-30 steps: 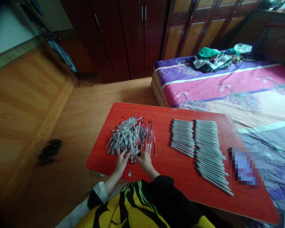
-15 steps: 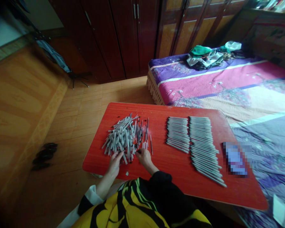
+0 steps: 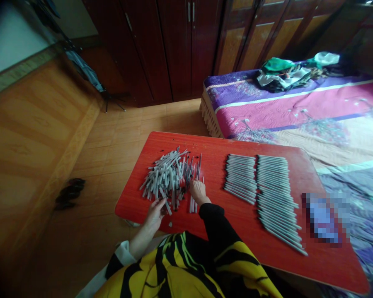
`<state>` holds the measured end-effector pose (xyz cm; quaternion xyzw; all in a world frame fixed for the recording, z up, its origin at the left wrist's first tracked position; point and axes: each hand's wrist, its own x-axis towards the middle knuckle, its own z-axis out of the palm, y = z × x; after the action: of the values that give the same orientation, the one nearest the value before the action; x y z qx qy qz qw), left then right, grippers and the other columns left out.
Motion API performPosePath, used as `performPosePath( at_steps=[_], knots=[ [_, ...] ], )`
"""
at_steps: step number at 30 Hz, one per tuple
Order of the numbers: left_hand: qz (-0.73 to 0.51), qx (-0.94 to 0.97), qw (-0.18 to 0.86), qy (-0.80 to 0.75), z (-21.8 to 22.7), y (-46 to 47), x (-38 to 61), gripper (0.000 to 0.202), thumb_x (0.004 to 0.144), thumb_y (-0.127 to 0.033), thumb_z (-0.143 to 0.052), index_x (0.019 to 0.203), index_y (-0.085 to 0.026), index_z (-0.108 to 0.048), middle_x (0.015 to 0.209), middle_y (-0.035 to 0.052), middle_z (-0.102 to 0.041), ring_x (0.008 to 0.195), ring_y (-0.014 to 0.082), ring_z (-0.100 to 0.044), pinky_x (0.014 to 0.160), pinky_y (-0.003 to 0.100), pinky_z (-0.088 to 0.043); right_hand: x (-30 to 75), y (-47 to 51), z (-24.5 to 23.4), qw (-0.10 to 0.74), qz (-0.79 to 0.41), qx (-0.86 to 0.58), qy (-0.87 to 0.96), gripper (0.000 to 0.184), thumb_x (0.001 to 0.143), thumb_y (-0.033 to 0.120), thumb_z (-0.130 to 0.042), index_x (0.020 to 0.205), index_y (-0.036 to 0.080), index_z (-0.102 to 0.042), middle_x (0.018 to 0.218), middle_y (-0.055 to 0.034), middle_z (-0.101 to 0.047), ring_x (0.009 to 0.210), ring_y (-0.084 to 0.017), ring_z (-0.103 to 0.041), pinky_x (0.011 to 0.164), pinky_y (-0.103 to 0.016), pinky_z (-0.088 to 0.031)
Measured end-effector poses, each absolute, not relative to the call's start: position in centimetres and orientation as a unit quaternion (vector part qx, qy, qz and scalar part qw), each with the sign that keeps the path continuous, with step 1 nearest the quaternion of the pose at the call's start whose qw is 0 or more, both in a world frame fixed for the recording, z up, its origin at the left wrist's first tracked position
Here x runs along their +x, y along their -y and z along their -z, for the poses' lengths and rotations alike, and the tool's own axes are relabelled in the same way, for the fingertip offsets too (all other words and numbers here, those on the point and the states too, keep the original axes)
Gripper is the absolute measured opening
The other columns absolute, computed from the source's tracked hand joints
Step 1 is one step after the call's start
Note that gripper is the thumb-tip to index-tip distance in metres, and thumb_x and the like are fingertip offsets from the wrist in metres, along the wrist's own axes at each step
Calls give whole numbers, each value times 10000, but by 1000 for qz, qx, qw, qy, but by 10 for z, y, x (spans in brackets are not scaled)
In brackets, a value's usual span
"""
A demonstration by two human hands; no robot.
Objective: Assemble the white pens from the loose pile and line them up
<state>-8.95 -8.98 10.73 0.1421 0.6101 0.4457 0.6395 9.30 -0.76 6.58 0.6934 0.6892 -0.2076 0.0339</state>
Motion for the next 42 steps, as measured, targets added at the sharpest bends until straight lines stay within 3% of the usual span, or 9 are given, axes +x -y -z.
performPosePath(
  at_steps=[11, 22, 32, 42],
  knots=[
    [-506, 55, 663, -550, -111, 81, -92, 162, 691, -226, -673, 749, -160, -537, 644, -13, -619, 540, 97, -586, 518, 212, -461, 89, 9, -62, 45, 195, 668, -717, 233, 861, 233, -434, 1046, 143, -545, 937, -122, -656, 895, -206, -616, 717, -266, -405],
    [-541, 17, 666, -513, -105, 84, -98, 96, 727, -159, -639, 786, -164, -564, 699, -4, -636, 573, 91, -597, 565, 216, -486, 96, 21, -61, 20, 201, 683, -702, 203, 800, 210, -478, 965, 173, -590, 950, -82, -659, 904, -196, -605, 703, -246, -379],
    [-541, -16, 674, -503, -107, 87, -103, 58, 763, -114, -602, 784, -156, -569, 677, 1, -636, 549, 97, -594, 540, 220, -489, 129, 37, -60, 15, 227, 792, -567, 286, 832, 338, -425, 936, 198, -651, 878, -89, -686, 861, -206, -632, 611, -231, -389],
    [-542, -21, 666, -511, -129, 84, -91, 84, 750, -59, -592, 745, -135, -558, 630, 9, -642, 497, 108, -593, 500, 218, -488, 106, -16, -59, -19, 248, 821, -515, 299, 808, 313, -471, 983, 155, -656, 998, -156, -655, 977, -253, -602, 771, -308, -441]
  ],
)
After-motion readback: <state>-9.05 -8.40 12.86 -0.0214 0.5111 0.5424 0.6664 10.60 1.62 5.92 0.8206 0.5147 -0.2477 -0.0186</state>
